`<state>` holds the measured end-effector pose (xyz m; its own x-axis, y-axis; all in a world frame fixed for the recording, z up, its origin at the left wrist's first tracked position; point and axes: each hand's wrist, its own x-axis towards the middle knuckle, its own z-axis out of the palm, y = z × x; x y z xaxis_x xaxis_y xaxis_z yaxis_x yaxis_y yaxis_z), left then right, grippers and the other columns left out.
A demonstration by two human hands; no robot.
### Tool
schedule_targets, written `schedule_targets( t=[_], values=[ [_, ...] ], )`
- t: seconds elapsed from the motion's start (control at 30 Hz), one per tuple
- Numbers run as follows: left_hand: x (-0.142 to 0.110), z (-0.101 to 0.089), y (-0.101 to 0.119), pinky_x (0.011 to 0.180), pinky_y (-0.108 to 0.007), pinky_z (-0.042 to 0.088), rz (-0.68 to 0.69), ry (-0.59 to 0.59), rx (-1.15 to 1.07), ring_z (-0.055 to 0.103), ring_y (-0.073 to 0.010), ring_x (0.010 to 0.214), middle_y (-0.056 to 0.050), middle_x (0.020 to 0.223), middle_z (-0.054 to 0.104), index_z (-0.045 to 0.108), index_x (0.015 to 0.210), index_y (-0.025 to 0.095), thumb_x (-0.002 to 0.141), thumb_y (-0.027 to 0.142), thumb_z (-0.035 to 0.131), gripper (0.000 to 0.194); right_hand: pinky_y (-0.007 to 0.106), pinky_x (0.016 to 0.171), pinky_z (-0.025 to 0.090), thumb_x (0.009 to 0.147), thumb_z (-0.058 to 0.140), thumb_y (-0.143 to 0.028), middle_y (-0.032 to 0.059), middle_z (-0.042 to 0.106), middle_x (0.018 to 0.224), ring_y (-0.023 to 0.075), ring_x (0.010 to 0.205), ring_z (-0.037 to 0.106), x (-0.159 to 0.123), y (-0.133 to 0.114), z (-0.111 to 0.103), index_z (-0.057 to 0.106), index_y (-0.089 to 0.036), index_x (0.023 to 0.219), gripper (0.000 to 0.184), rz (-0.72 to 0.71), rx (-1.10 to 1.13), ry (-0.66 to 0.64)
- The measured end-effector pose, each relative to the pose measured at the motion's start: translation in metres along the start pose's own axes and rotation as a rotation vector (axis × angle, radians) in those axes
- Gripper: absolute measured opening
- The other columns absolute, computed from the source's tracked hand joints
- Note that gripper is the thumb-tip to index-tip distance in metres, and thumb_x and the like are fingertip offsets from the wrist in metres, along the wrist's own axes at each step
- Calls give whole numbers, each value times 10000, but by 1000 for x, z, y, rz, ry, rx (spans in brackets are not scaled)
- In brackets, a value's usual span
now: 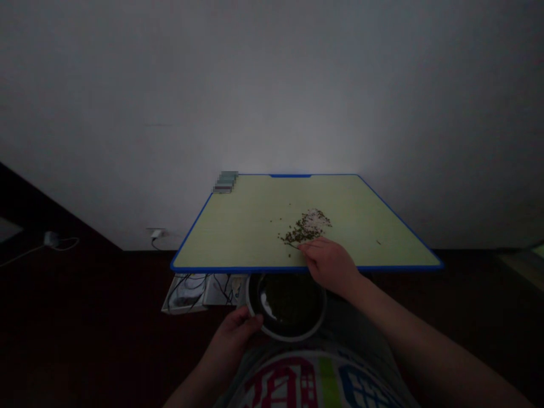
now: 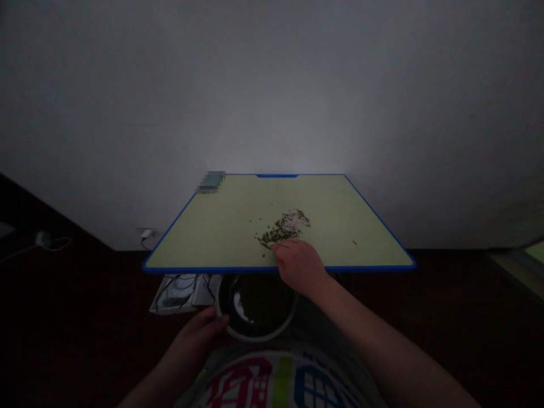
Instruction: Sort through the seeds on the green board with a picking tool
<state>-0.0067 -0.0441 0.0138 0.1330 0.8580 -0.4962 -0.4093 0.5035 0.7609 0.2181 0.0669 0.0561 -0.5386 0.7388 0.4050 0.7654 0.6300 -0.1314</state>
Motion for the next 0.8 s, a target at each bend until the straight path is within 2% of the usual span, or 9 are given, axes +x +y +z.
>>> schedule_targets(
  t=[0.17,0.47,0.67,0.8],
  values=[
    [0,-1,-1,733,-337,545,-2,-20,10,716,-258,793,-95,834,782,741,868,152,660,301,768,257,334,853,502,849,484,-98,82,735,958,205,876,645,6,0,0,710,-125,1022,285,-9,43,-14],
    [-1,0,1,764,-357,543,6,-41,14,714,-267,821,-94,840,782,741,879,148,670,289,761,253,336,832,505,832,499,-108,82,739,952,210,877,650,0,-2,-2,718,-130,988,270,0,98,3],
    [0,-1,-2,760,-358,547,-4,-20,-23,716,-266,827,-92,846,784,738,887,154,684,264,751,231,339,827,510,844,497,-117,86,738,943,208,876,652,8,-1,0,718,-127,1000,271,-42,143,-25],
    [0,-3,-2,767,-353,546,10,-35,19,714,-263,828,-101,866,783,743,883,147,687,282,753,238,334,840,508,855,492,-126,82,739,932,196,886,654,4,-1,0,722,-138,988,265,-62,174,-23]
  ],
)
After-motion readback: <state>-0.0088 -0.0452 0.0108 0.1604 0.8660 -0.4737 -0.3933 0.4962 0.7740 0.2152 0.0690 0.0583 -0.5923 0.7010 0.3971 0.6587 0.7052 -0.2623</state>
